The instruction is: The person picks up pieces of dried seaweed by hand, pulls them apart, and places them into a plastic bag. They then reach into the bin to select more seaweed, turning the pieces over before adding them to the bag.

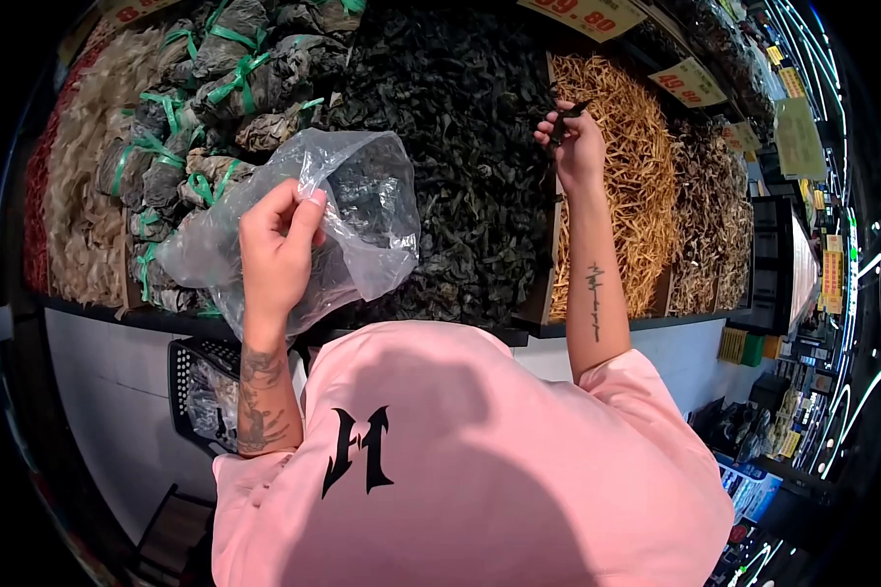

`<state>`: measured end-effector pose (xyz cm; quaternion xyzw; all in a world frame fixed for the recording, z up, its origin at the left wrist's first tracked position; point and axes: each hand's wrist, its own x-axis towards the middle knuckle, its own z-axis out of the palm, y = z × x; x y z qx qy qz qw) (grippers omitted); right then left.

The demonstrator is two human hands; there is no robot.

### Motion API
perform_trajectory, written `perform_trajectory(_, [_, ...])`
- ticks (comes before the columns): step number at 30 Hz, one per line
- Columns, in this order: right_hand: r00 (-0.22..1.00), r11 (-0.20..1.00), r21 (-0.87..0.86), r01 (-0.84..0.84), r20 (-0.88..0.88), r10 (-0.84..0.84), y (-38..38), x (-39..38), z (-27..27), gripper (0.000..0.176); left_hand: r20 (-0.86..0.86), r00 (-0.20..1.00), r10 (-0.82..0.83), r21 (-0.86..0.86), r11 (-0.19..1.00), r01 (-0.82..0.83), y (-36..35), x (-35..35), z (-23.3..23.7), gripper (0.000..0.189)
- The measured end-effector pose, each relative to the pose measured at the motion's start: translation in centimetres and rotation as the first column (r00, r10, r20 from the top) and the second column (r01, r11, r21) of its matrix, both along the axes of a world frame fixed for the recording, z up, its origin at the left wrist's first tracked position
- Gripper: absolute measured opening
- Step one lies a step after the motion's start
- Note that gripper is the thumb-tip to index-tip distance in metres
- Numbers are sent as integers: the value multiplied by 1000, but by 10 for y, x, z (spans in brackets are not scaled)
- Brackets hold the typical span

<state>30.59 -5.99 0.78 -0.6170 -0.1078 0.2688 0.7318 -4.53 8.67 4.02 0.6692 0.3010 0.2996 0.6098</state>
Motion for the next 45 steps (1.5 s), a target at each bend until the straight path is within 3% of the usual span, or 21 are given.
perform_trajectory(3, [999, 998, -54, -32, 30, 33, -14, 11, -13, 20, 8, 1000, 4, 11, 1000, -4, 1, 0, 0, 21])
perform_trajectory(4, [991, 964, -263, -29, 115, 62, -16, 11, -13, 17, 13, 1000, 0, 15, 1000, 0, 1, 0, 0, 21])
perform_trajectory(5, [976, 888, -459, -8, 190, 107, -16, 12, -14, 16, 17, 1000, -3, 18, 1000, 3, 1, 1, 0, 20])
perform_trajectory(6, [898, 817, -572, 81, 397, 189, -13, 6, -17, 21, 18, 1000, -3, 18, 1000, 3, 0, 1, 0, 20])
perform_trajectory(7, [757, 738, -658, 148, 556, 344, -14, -1, -20, 32, 24, 1000, -3, 5, 1000, 3, -1, 2, 0, 20])
perform_trajectory(9, [606, 511, -828, 231, 533, 591, -12, -16, -18, 40, 33, 999, -7, -6, 1000, 7, -3, 4, 1, 20])
perform_trajectory(10, [609, 464, -864, 194, 477, 634, -12, -22, -20, 46, 36, 999, 3, -8, 1000, -2, -4, 5, 2, 22])
perform_trajectory(13, [593, 484, -853, 195, 496, 635, -14, -20, -26, 44, 45, 999, 18, 0, 1000, -18, -4, 3, 4, 23])
perform_trajectory(16, [704, 688, -724, 47, 513, 492, -23, -5, -27, 29, 41, 999, 25, 2, 1000, -25, -3, -2, 2, 24])
perform_trajectory(20, [917, 824, -566, -27, 315, 246, -29, 8, 0, 28, 6, 1000, 13, 9, 1000, -13, 0, -6, -5, 22])
perform_trajectory(24, [930, 793, -607, 55, 320, 181, -30, 40, -13, 29, 1, 1000, 12, 18, 1000, -12, -4, -1, -1, 23])
perform_trajectory(26, [824, 680, -705, 200, 497, 272, -24, 43, -22, 36, 33, 999, 23, 1, 1000, -23, -5, 1, 0, 24])
perform_trajectory(27, [741, 515, -803, 300, 536, 404, -18, 40, -21, 43, 33, 999, 24, 2, 1000, -24, -5, 1, 0, 24])
perform_trajectory(29, [682, 458, -817, 351, 558, 472, -9, 29, -21, 48, 32, 999, 23, 8, 1000, -23, -4, 1, 0, 24])
perform_trajectory(31, [685, 445, -824, 351, 550, 477, 0, 26, -29, 50, 30, 999, 29, 14, 999, -29, -3, -1, -1, 24])
perform_trajectory(33, [622, 380, -875, 300, 482, 617, 10, 21, -37, 52, 28, 999, 29, 19, 999, -29, -3, -1, -1, 24])
perform_trajectory(37, [584, 274, -910, 312, 411, 700, 28, 10, -38, 41, 27, 999, 36, 12, 999, -36, -7, 2, 0, 24])
perform_trajectory(40, [648, 218, -949, 228, 315, 693, 33, 12, -27, 43, 26, 999, 40, 9, 999, -41, -7, 1, 0, 23])
perform_trajectory(45, [617, 263, -929, 262, 370, 694, 23, 20, -37, 47, 20, 999, 37, -5, 999, -37, -7, 1, -2, 23])
